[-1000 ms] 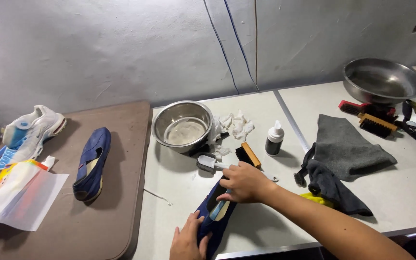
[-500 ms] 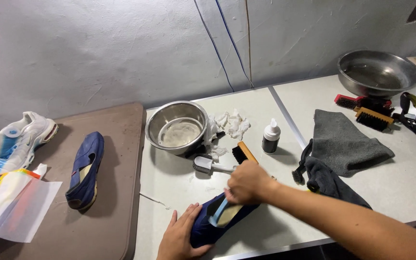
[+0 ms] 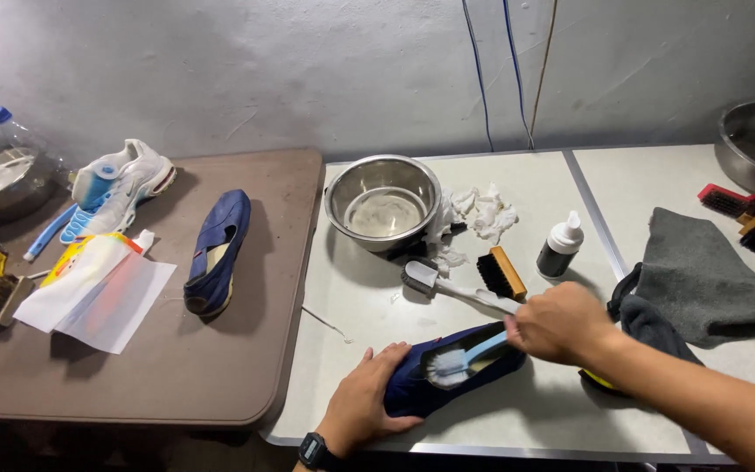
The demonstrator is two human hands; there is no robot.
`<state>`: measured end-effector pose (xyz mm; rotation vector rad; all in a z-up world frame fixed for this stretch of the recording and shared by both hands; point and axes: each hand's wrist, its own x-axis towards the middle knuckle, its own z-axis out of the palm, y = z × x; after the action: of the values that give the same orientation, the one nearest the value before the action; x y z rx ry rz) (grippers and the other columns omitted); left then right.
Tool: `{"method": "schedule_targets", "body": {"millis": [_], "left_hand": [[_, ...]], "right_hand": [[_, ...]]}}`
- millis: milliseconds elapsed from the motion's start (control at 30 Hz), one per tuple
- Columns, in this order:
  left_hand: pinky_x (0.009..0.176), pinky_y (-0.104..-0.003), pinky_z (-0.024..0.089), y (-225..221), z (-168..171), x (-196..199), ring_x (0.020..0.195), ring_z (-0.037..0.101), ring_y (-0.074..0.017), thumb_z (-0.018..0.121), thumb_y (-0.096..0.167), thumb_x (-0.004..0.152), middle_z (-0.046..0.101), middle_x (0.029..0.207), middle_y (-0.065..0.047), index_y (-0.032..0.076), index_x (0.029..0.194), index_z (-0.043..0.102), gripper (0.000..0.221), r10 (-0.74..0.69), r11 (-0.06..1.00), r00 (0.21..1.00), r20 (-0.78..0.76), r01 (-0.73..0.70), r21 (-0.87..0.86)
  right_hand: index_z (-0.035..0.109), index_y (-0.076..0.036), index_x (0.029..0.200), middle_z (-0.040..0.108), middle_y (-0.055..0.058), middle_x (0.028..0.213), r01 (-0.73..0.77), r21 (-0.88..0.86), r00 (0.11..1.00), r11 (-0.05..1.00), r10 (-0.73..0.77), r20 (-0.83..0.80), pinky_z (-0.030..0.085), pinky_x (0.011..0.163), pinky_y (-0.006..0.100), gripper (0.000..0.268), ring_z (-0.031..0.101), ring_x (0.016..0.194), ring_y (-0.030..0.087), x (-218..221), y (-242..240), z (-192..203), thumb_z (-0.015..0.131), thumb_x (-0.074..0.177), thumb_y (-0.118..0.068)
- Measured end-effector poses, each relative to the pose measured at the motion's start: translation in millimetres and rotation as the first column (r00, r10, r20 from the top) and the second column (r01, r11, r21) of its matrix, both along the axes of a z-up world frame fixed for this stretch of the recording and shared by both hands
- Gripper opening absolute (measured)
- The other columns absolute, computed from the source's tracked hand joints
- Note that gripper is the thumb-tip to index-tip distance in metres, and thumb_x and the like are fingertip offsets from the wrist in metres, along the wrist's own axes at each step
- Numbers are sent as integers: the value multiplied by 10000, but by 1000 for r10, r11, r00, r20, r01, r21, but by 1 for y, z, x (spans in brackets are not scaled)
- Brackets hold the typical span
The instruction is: Brushing and cleaning the interior lining of a blue shoe using a brush and cleaning foam.
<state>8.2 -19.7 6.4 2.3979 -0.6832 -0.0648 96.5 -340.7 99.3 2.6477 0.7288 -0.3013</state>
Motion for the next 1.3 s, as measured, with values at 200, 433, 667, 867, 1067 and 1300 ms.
{"method": "schedule_targets", "body": {"millis": [200, 433, 667, 867, 1067, 1300], "left_hand": [[1192, -517, 330, 5, -7, -1, 1381, 537, -297, 953, 400, 652, 565, 1498, -96, 87, 1511, 419, 1059, 40, 998, 998, 57, -38, -46], [1209, -499, 319, 8, -7, -6, 1361, 548, -348, 924, 450, 699, 547, 1505, -160, 66, 1523, 404, 1048, 12, 999, 998, 67, -10, -43], [1211, -518, 296, 2, 0, 1, 1397, 513, -319, 921, 437, 692, 537, 1510, -165, 63, 1507, 412, 1031, -11, 1000, 998, 57, 12, -26], [1202, -535, 285, 7, 7, 1, 1451, 454, -292, 870, 474, 700, 514, 1537, -132, 72, 1501, 414, 1005, -36, 999, 999, -30, 36, 5], [1219, -513, 265, 8, 9, 5, 1447, 447, -293, 848, 521, 715, 486, 1558, -143, 58, 1522, 394, 1035, -70, 994, 995, -77, 76, 74], [1226, -527, 241, -3, 6, 11, 1464, 418, -312, 855, 530, 694, 486, 1543, -186, 39, 1521, 368, 1078, -61, 991, 997, -54, 67, 119]], "right_hand": [[704, -182, 535, 671, 28, 529, -240, 343, 933, 908, 118, 339, 402, 382, 417, 564, 637, 447, 327, -15, 79, -87, 452, 971, -435], [469, -230, 548, 445, -141, 483, -44, -13, 998, 999, 44, -34, 317, 294, 242, 661, 473, 359, 62, 1, -3, 0, 209, 1093, -497], [482, -249, 542, 429, -128, 453, -244, -10, 969, 970, 244, 26, 292, 292, 258, 661, 468, 338, 78, -4, 24, -21, 249, 1126, -452], [668, -163, 557, 675, 54, 551, -361, 339, 907, 869, 242, 345, 425, 391, 451, 521, 632, 433, 348, -15, 66, -83, 477, 964, -426], [571, -218, 542, 610, -53, 529, -155, 6, 960, 988, 149, 237, 463, 457, 373, 607, 612, 461, 236, 13, -24, -23, 334, 1028, -494], [639, -190, 537, 609, -13, 495, -169, 175, 976, 970, 140, 165, 401, 368, 387, 645, 609, 409, 267, -13, 45, -53, 364, 1059, -448]]}}
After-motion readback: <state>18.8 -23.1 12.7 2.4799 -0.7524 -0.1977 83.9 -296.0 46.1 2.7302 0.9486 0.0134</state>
